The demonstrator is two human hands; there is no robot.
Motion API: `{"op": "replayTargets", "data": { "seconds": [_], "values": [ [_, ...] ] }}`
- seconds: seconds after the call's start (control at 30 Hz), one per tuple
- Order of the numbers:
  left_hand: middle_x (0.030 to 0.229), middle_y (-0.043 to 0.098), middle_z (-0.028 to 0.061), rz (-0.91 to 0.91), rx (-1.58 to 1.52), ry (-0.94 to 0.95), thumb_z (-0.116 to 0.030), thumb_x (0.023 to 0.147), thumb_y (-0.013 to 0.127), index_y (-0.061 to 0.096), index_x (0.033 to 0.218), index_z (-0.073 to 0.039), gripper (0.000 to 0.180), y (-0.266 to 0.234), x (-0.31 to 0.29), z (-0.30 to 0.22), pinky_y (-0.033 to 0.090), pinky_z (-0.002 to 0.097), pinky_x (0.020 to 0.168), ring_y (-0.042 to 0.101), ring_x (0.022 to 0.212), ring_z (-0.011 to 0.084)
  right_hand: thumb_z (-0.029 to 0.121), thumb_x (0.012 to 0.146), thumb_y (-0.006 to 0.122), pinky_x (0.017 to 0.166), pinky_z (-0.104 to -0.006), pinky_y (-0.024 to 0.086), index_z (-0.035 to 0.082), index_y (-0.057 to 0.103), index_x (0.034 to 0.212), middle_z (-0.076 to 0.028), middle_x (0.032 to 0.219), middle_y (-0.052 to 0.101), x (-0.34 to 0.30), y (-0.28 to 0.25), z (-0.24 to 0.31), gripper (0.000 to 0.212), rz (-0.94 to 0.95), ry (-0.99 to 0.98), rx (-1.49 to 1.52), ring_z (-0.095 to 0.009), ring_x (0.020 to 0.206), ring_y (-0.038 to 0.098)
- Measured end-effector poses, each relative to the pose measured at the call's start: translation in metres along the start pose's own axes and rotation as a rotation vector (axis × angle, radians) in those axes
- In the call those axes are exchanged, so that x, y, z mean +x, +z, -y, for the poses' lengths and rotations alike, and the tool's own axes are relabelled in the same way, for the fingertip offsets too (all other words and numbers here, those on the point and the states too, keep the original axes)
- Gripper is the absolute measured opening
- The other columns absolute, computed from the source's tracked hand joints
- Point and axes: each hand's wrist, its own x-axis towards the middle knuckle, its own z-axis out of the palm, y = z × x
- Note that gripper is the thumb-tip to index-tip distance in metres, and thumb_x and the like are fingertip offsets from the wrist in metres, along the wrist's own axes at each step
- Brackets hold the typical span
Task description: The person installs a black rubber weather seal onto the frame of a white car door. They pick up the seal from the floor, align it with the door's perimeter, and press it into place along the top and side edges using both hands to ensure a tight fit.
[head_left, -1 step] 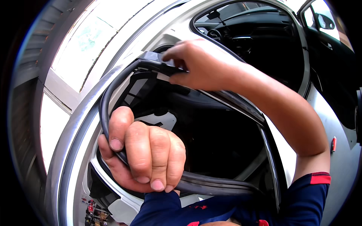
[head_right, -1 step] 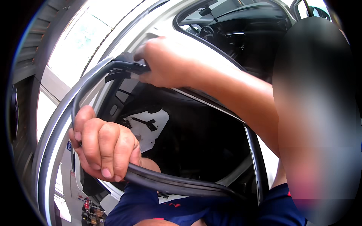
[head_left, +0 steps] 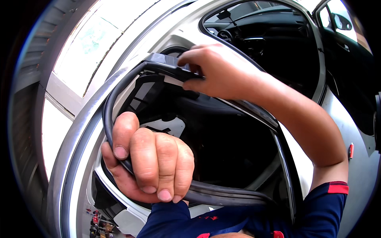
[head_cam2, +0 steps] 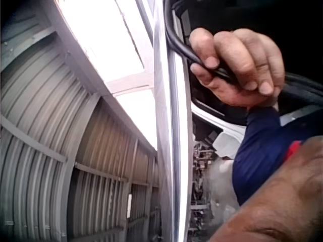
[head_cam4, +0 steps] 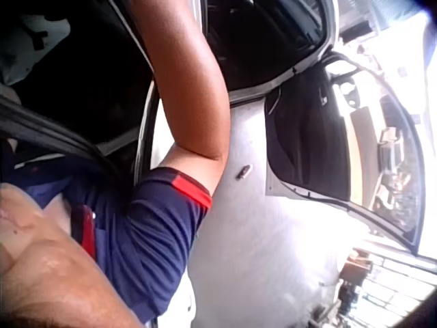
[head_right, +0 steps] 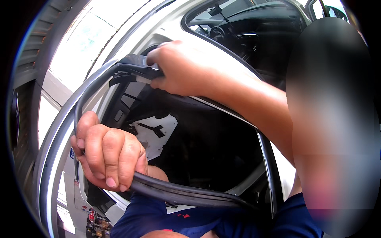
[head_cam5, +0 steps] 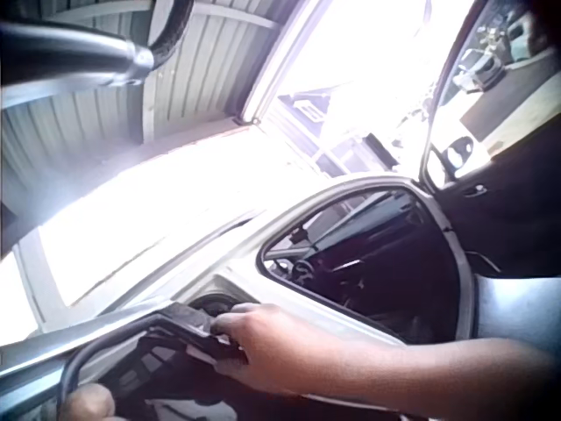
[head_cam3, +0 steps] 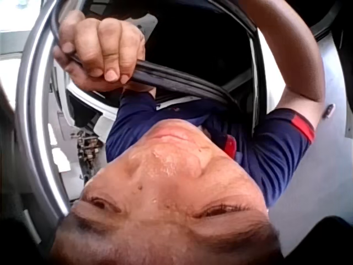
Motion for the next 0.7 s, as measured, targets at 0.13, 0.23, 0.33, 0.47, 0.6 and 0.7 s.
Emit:
{"op": "replayTargets", "data": {
  "seconds": [0.13, 0.23, 0.33, 0.47, 0.6, 0.7],
  "values": [
    [0.063, 0.056, 0.0129, 0.065, 0.013, 0.011, -0.013, 0.111, 0.039, 0.037, 0.097, -0.007, 0.015, -0.003, 0.002, -0.002, 0.054, 0.0326, 0.033, 0.061, 0.048, 0.0233, 0.016, 0.086, 0.076, 0.085, -0.0437, 0.058, 0.003, 0.073, 0.109, -0.015, 0.101, 0.070, -0.037, 0.013, -0.009, 0.027, -0.154, -0.018, -0.015, -0.035, 0.094, 0.071],
    [0.063, 0.056, 0.0133, 0.061, 0.031, 0.031, -0.010, 0.109, 0.044, 0.036, 0.097, -0.006, 0.014, -0.005, 0.001, -0.001, 0.054, 0.0334, 0.033, 0.060, 0.047, 0.0235, 0.010, 0.086, 0.079, 0.077, -0.0374, 0.059, 0.003, 0.072, 0.115, -0.013, 0.104, 0.067, -0.047, 0.022, -0.012, 0.031, -0.200, -0.065, -0.088, -0.028, 0.088, 0.072],
    [0.063, 0.057, 0.0144, 0.052, 0.028, 0.023, -0.009, 0.107, 0.046, 0.036, 0.098, -0.006, 0.014, -0.006, 0.000, -0.002, 0.053, 0.0349, 0.033, 0.060, 0.045, 0.0244, 0.007, 0.087, 0.076, 0.074, -0.0374, 0.058, 0.003, 0.072, 0.114, -0.012, 0.101, 0.066, -0.045, 0.028, -0.011, 0.027, -0.239, -0.100, -0.117, -0.029, 0.084, 0.070],
    [0.061, 0.056, 0.0143, 0.049, 0.040, -0.001, -0.018, 0.111, 0.037, 0.036, 0.098, -0.007, 0.017, -0.007, -0.002, -0.003, 0.053, 0.0351, 0.032, 0.059, 0.043, 0.0239, 0.005, 0.085, 0.076, 0.071, -0.0378, 0.057, 0.003, 0.074, 0.111, -0.012, 0.102, 0.067, -0.039, 0.031, -0.010, 0.026, -0.269, -0.099, -0.136, -0.029, 0.082, 0.070],
    [0.059, 0.056, 0.0127, 0.036, 0.063, -0.008, -0.023, 0.113, 0.034, 0.036, 0.098, -0.007, 0.021, -0.008, -0.004, -0.001, 0.053, 0.0338, 0.033, 0.058, 0.043, 0.0221, 0.005, 0.085, 0.076, 0.074, -0.0378, 0.057, 0.002, 0.072, 0.110, -0.013, 0.102, 0.068, -0.038, 0.026, -0.012, 0.025, -0.220, -0.059, -0.028, -0.029, 0.083, 0.070],
    [0.059, 0.056, 0.0112, 0.035, 0.082, 0.004, -0.025, 0.113, 0.033, 0.036, 0.098, -0.008, 0.023, -0.008, -0.004, 0.002, 0.053, 0.0328, 0.034, 0.058, 0.043, 0.0209, 0.005, 0.084, 0.076, 0.076, -0.0379, 0.058, 0.001, 0.070, 0.109, -0.014, 0.098, 0.068, -0.042, 0.023, -0.009, 0.026, -0.166, 0.000, -0.008, -0.030, 0.085, 0.071]
  ]
}}
